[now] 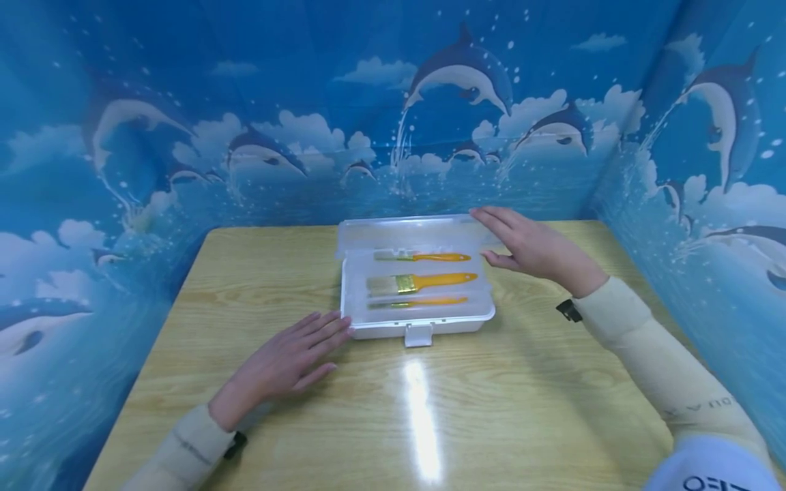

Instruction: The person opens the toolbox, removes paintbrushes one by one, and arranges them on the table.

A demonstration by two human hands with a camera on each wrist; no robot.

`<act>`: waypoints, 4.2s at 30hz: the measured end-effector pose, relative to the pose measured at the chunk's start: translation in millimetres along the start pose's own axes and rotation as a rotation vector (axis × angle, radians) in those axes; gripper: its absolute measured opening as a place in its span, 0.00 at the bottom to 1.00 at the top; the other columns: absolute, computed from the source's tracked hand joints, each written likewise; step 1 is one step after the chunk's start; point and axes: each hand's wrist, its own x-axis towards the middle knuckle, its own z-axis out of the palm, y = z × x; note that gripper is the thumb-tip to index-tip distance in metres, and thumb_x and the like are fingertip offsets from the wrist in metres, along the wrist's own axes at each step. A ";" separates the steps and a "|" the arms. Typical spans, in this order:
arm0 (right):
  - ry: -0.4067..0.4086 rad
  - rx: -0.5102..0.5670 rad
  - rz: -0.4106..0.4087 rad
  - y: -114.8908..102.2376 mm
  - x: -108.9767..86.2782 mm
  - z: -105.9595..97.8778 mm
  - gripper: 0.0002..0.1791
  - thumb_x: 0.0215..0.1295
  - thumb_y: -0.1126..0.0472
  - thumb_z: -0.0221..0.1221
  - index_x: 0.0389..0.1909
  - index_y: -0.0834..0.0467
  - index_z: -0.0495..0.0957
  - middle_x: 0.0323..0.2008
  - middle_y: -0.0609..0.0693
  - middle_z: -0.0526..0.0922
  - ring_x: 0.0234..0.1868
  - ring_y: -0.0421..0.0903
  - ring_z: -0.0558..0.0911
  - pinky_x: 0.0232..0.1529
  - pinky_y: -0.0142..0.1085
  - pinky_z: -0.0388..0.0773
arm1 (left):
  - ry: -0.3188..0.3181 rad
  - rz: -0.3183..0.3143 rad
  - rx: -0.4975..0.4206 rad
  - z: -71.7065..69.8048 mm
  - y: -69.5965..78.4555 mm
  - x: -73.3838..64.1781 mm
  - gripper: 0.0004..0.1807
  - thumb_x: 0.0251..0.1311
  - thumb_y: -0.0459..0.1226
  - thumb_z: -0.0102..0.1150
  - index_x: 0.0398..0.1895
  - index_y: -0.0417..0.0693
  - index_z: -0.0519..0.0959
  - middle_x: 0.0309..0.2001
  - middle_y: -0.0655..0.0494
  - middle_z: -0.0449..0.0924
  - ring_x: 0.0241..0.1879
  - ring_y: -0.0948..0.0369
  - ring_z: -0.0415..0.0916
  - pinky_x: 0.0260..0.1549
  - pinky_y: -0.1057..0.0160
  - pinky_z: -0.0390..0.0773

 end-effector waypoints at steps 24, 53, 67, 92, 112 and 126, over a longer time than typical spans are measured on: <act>-0.075 0.222 0.190 29.4 21.2 -3.0 0.32 0.77 0.56 0.55 0.77 0.60 0.60 0.71 0.64 0.66 0.68 0.64 0.70 0.65 0.63 0.73 | 0.010 0.007 -0.037 5.1 1.8 3.4 0.35 0.81 0.55 0.26 0.73 0.42 0.69 0.75 0.48 0.67 0.73 0.49 0.65 0.73 0.47 0.65; 0.015 0.459 0.264 69.2 48.3 19.3 0.28 0.83 0.51 0.45 0.76 0.60 0.63 0.73 0.64 0.66 0.74 0.65 0.64 0.72 0.65 0.62 | -0.088 -0.063 -0.090 5.2 3.8 6.2 0.35 0.78 0.54 0.42 0.76 0.40 0.63 0.78 0.48 0.58 0.77 0.50 0.58 0.74 0.48 0.63; 0.193 0.587 0.446 77.9 58.9 37.7 0.25 0.80 0.54 0.51 0.70 0.63 0.71 0.68 0.63 0.73 0.68 0.62 0.73 0.66 0.61 0.74 | -0.171 -0.138 -0.149 2.3 8.1 8.0 0.35 0.75 0.49 0.51 0.78 0.43 0.58 0.80 0.52 0.53 0.79 0.54 0.53 0.77 0.50 0.58; 0.364 0.641 0.585 61.5 66.0 46.7 0.20 0.76 0.69 0.53 0.65 0.69 0.74 0.65 0.65 0.76 0.65 0.59 0.77 0.61 0.34 0.81 | -0.185 -0.174 -0.176 -0.8 11.7 9.4 0.34 0.76 0.49 0.50 0.79 0.45 0.58 0.80 0.54 0.52 0.79 0.55 0.52 0.78 0.53 0.56; 0.258 0.546 0.693 91.5 74.4 72.2 0.21 0.78 0.59 0.54 0.68 0.58 0.76 0.66 0.60 0.78 0.61 0.56 0.80 0.62 0.50 0.80 | -0.208 -0.190 -0.200 -2.2 11.1 12.3 0.33 0.77 0.48 0.50 0.79 0.47 0.59 0.80 0.55 0.52 0.79 0.56 0.52 0.78 0.52 0.55; 0.153 0.532 0.744 96.1 81.1 78.4 0.23 0.79 0.61 0.51 0.71 0.61 0.70 0.67 0.63 0.75 0.58 0.60 0.81 0.56 0.52 0.83 | -0.221 -0.203 -0.224 -4.0 11.6 12.3 0.33 0.77 0.48 0.49 0.79 0.47 0.58 0.81 0.56 0.51 0.79 0.55 0.51 0.78 0.52 0.54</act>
